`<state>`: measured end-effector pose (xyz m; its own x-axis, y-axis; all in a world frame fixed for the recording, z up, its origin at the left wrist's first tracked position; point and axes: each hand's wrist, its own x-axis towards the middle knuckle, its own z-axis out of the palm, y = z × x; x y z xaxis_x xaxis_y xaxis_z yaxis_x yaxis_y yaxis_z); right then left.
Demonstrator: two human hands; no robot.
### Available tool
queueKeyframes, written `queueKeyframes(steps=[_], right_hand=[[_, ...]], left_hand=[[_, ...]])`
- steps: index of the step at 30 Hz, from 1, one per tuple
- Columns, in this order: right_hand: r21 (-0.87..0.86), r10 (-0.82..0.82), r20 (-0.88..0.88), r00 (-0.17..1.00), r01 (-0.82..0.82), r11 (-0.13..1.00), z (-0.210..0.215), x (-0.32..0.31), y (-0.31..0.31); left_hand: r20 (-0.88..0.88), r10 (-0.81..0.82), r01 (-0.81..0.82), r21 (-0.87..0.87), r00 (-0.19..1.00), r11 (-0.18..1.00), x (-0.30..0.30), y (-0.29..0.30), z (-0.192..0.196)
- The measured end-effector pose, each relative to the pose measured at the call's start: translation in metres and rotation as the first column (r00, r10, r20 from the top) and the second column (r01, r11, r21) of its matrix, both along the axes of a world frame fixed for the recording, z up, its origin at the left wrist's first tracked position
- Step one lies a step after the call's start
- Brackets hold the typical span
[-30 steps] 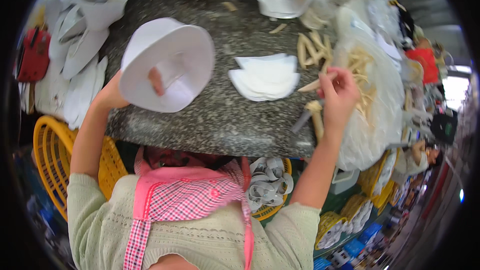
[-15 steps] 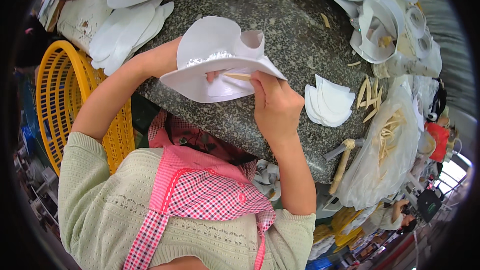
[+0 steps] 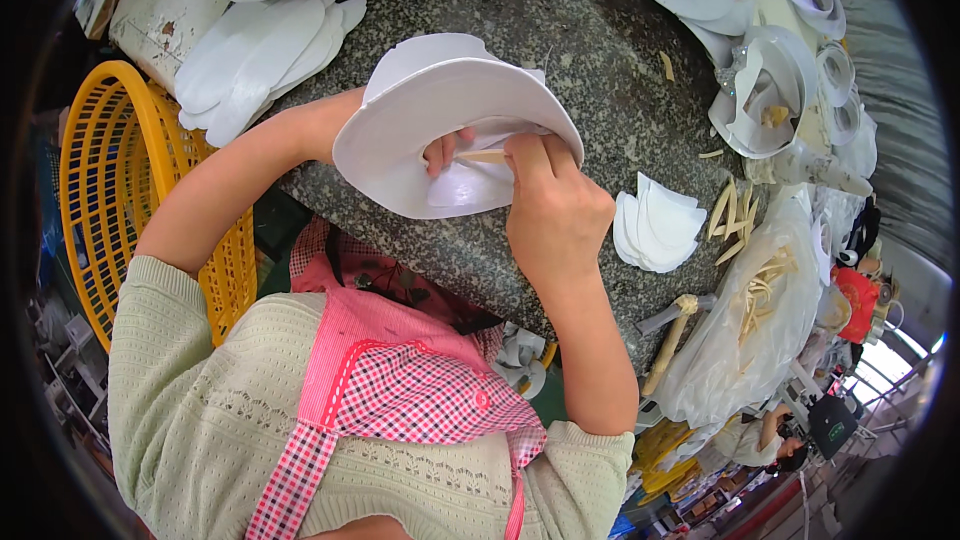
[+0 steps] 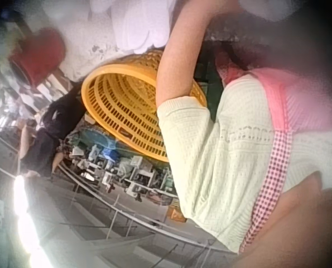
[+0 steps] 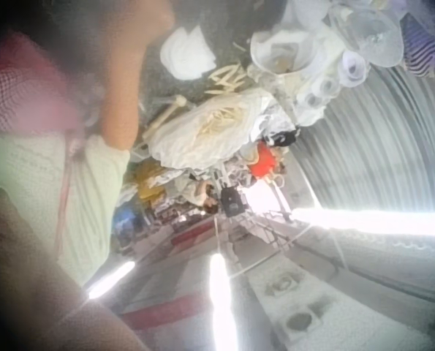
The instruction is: Inspecting and arranging decorative white shoe upper components at a manufacturing workstation.
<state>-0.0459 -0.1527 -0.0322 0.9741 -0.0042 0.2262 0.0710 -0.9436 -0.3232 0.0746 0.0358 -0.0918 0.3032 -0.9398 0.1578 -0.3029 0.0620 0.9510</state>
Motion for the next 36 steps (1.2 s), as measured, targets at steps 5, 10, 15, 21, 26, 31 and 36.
queueKeyframes(steps=[5,10,15,21,26,31,36], right_hand=[[-0.063,0.058,0.058,0.997,-0.055,0.996,0.0,0.0,-0.004],[-0.145,0.052,0.102,0.993,-0.037,0.989,-0.01,0.003,-0.002],[-0.171,0.019,0.151,0.988,0.007,0.985,-0.016,0.004,-0.002],[-0.12,-0.071,0.188,0.98,0.094,0.988,-0.023,0.004,-0.003],[-0.082,-0.134,0.148,0.98,0.147,0.986,-0.026,0.006,0.0],[-0.114,-0.187,0.108,0.976,0.199,0.973,-0.023,0.009,0.003],[-0.077,-0.187,0.081,0.979,0.193,0.978,-0.022,0.011,-0.001]], left_hand=[[0.1,-0.024,0.024,-0.005,0.995,1.0,-0.002,0.002,-0.002],[0.14,-0.011,0.015,-0.024,0.99,1.0,-0.002,0.004,0.003],[0.291,-0.008,0.037,-0.095,0.957,0.995,-0.003,-0.002,0.017],[0.268,0.038,-0.01,-0.105,0.963,0.994,-0.007,-0.008,0.015],[0.151,-0.005,0.018,-0.079,0.989,0.997,-0.007,-0.01,0.007],[0.188,0.018,-0.003,-0.081,0.982,0.997,-0.011,-0.014,0.014],[0.277,0.087,-0.123,0.115,0.957,0.986,-0.019,-0.018,0.036]])
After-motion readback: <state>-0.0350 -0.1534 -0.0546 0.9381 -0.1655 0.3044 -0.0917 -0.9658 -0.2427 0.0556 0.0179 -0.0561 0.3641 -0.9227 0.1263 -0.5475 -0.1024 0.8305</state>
